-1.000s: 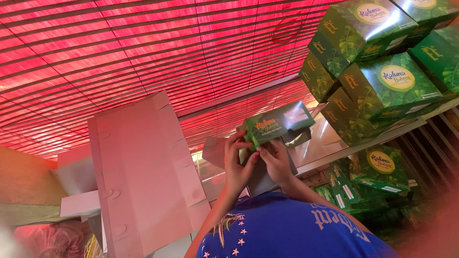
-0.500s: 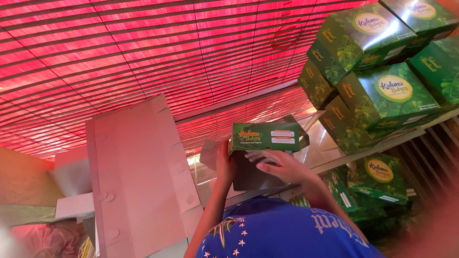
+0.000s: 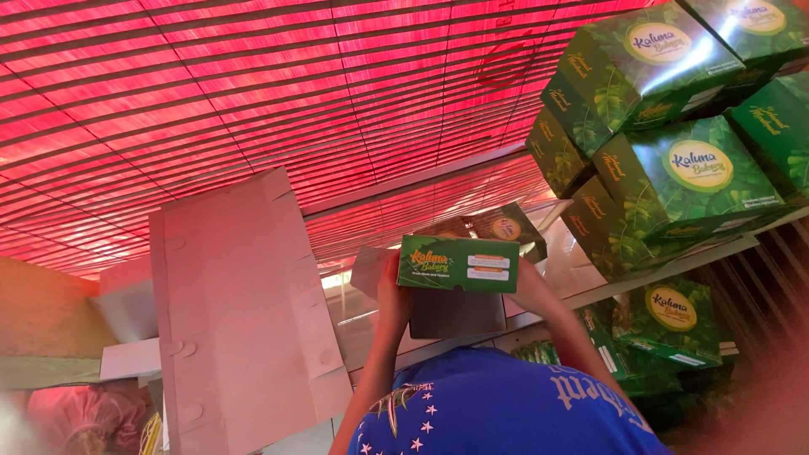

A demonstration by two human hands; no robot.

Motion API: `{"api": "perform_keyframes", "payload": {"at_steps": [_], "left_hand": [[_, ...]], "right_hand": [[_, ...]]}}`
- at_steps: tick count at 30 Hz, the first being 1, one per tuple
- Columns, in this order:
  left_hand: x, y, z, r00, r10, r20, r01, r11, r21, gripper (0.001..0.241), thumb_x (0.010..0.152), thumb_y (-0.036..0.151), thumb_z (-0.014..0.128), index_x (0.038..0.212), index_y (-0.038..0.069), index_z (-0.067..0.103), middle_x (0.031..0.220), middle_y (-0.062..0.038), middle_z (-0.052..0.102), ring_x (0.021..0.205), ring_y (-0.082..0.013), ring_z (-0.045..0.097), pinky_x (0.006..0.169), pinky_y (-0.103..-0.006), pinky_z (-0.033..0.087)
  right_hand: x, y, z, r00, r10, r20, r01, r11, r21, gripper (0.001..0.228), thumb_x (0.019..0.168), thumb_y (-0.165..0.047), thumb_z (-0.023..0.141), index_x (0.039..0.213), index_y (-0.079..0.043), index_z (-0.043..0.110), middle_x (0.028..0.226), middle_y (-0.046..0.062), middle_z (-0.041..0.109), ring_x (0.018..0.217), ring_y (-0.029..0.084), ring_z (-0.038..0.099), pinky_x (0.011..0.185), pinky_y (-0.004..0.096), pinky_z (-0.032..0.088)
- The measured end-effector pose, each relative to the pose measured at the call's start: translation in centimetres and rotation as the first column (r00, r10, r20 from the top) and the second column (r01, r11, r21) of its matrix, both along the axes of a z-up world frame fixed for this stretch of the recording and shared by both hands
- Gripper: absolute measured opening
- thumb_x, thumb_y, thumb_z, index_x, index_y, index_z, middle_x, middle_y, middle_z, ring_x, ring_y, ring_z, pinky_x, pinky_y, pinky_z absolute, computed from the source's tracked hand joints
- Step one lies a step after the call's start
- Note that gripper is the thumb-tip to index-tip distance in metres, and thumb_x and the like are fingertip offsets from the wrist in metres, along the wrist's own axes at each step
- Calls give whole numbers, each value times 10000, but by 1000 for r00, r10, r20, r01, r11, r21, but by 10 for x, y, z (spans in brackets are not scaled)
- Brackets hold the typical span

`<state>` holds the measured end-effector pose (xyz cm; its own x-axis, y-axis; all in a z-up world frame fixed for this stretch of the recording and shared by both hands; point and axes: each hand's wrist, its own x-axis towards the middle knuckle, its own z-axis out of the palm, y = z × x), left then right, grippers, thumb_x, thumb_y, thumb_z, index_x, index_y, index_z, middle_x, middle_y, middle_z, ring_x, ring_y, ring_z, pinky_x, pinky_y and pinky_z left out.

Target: Assembling flat cardboard pieces into boxes and stacking them in a bakery environment.

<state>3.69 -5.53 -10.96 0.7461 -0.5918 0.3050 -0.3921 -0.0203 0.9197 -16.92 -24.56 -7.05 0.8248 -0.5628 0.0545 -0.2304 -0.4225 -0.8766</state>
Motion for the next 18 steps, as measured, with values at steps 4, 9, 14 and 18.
{"api": "perform_keyframes", "payload": {"at_steps": [4,9,14,18], "left_hand": [[8,-2,-17,996,31,87,-32,999,10,423,892,17,630,1315,8,618,1229,-238,685,1151,-415,652,963,-412,521],[25,9,-36,990,-96,-100,93,995,-37,392,957,17,551,1342,23,621,1271,-190,714,1223,-362,679,1035,-381,514],[23,5,-32,990,-87,107,82,996,44,547,849,-26,628,1391,0,561,1365,-213,618,1292,-373,585,1077,-411,451],[19,-1,-51,924,-13,382,-107,950,292,585,886,70,628,1462,49,525,1457,-160,548,1333,-369,522,1127,-476,378]], "right_hand": [[6,-15,-59,995,-67,67,72,995,-74,338,888,-89,691,1220,-31,687,1112,157,772,1037,250,750,882,366,573],[7,-39,-88,988,-133,79,138,989,-52,379,920,-99,640,1290,-26,615,1105,152,771,1026,234,760,864,336,573],[21,-38,-82,923,-254,289,57,832,552,458,985,-171,581,1420,-26,585,1305,163,667,1140,254,652,946,362,528],[29,-33,-67,962,-51,269,122,960,-253,548,899,-158,652,1416,-6,553,1337,208,620,1251,331,594,1030,408,458]]}}
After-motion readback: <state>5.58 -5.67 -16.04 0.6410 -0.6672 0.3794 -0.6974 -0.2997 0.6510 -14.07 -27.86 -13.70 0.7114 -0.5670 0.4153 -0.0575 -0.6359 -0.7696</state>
